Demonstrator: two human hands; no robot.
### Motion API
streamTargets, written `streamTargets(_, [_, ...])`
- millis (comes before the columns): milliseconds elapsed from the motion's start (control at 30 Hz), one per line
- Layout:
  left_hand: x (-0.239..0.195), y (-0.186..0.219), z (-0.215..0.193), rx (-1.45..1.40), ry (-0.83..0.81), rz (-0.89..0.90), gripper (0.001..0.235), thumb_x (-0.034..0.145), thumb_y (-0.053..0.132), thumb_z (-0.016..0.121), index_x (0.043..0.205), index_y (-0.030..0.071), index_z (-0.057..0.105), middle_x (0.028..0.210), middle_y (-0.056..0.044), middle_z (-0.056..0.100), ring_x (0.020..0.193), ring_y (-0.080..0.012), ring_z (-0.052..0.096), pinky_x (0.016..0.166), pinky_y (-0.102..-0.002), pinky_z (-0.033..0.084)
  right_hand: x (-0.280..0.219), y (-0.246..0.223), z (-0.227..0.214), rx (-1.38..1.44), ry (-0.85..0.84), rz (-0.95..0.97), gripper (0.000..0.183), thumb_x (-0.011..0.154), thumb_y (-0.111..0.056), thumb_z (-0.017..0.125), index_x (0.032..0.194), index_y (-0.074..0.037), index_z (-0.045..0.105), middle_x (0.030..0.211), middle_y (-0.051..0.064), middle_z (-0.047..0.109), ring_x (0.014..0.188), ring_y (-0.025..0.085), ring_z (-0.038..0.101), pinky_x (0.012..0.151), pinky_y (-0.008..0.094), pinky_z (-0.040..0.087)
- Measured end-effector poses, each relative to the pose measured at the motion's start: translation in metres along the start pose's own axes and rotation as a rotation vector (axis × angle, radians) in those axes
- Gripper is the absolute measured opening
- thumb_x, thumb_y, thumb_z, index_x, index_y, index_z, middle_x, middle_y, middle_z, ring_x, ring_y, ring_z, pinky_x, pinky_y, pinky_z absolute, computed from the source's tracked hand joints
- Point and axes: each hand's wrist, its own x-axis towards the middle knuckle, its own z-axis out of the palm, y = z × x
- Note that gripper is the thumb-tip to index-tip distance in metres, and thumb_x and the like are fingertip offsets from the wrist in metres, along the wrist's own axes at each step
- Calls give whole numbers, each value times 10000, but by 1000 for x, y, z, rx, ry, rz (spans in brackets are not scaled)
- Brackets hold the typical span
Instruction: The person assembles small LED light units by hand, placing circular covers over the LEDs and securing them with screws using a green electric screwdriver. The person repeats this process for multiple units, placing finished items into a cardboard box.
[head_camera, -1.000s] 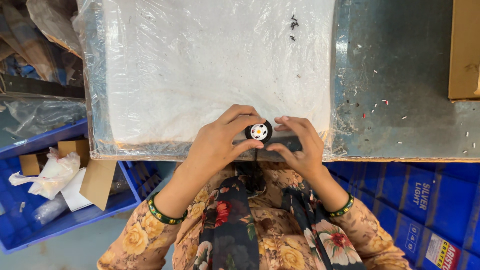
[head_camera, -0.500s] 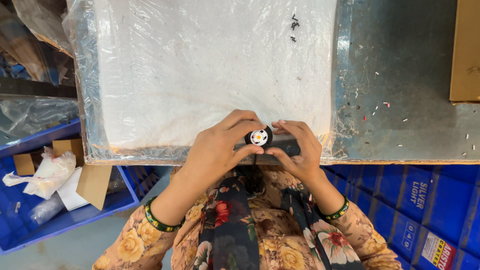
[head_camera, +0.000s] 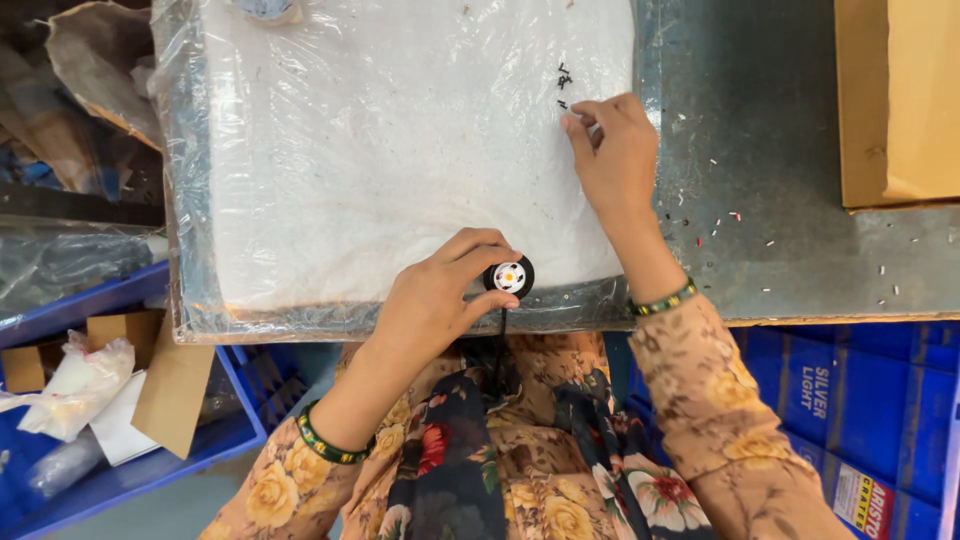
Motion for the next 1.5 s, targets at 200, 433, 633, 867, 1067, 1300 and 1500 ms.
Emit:
streamTargets(200, [-1, -3, 1, 10, -20, -21, 452, 794, 379, 783, 1190, 184, 686, 1270, 42, 652, 823, -271, 695, 709, -394, 558, 7, -4, 13, -102, 68, 39, 52, 912, -122, 820, 916, -101, 772, 922, 31, 671, 655, 176, 623, 612, 345, 487])
streamTargets(433, [-2, -5, 1, -2, 1, 10, 433, 808, 374, 781, 1189, 188, 691, 1267, 43, 653, 835, -270, 696, 716, -388, 561, 10, -1, 15, -114, 54, 84, 61, 892, -183, 829, 894, -140, 786, 910, 2, 692, 636, 161, 622, 599, 339, 483])
streamTargets(633, [-3, -8, 2, -6, 5, 19, 426, 819, 387, 772, 1184, 182, 694, 1271, 28, 650, 874, -282, 700, 740, -395, 563, 13, 0, 13, -51, 20, 92, 61, 870, -145, 822, 901, -124, 774, 928, 8, 698, 633, 146, 631, 593, 322, 489])
streamTargets(867, [-3, -4, -2, -22, 21, 60, 413, 828, 392, 769, 1162, 160, 695, 1268, 7, 649, 961, -311, 697, 769, -408, 560, 28, -30, -17, 138, 92, -91, 272, 918, -165, 852, 1120, -57, 705, 989, 64, 698, 704, 156, 647, 588, 313, 454])
streamTargets(1067, [-4, -8, 4, 25, 33, 39, 422, 786, 354, 811, 1155, 175, 708, 1264, 14, 658, 901, -306, 703, 750, -418, 562, 66, -59, -59, 403, 163, -283, 312, 941, -265, 793, 1125, -47, 666, 937, 76, 664, 716, 167, 638, 572, 321, 439])
streamTargets(1300, [-3, -8, 1, -10, 59, 112, 428, 782, 367, 817, 1148, 175, 705, 1242, 9, 667, 900, -300, 714, 734, -407, 573, 70, -93, -107, 837, 37, -301, 395, 928, -389, 705, 1103, -44, 623, 866, 82, 622, 660, 174, 600, 547, 329, 437])
streamTargets(1500, [-6, -17, 5, -20, 85, 145, 430, 795, 375, 822, 1159, 184, 697, 1228, 7, 687, 920, -314, 708, 737, -407, 570, 42, -100, -116, 1117, -101, -243, 486, 916, -496, 630, 1084, -42, 587, 806, 87, 586, 613, 180, 567, 526, 335, 435])
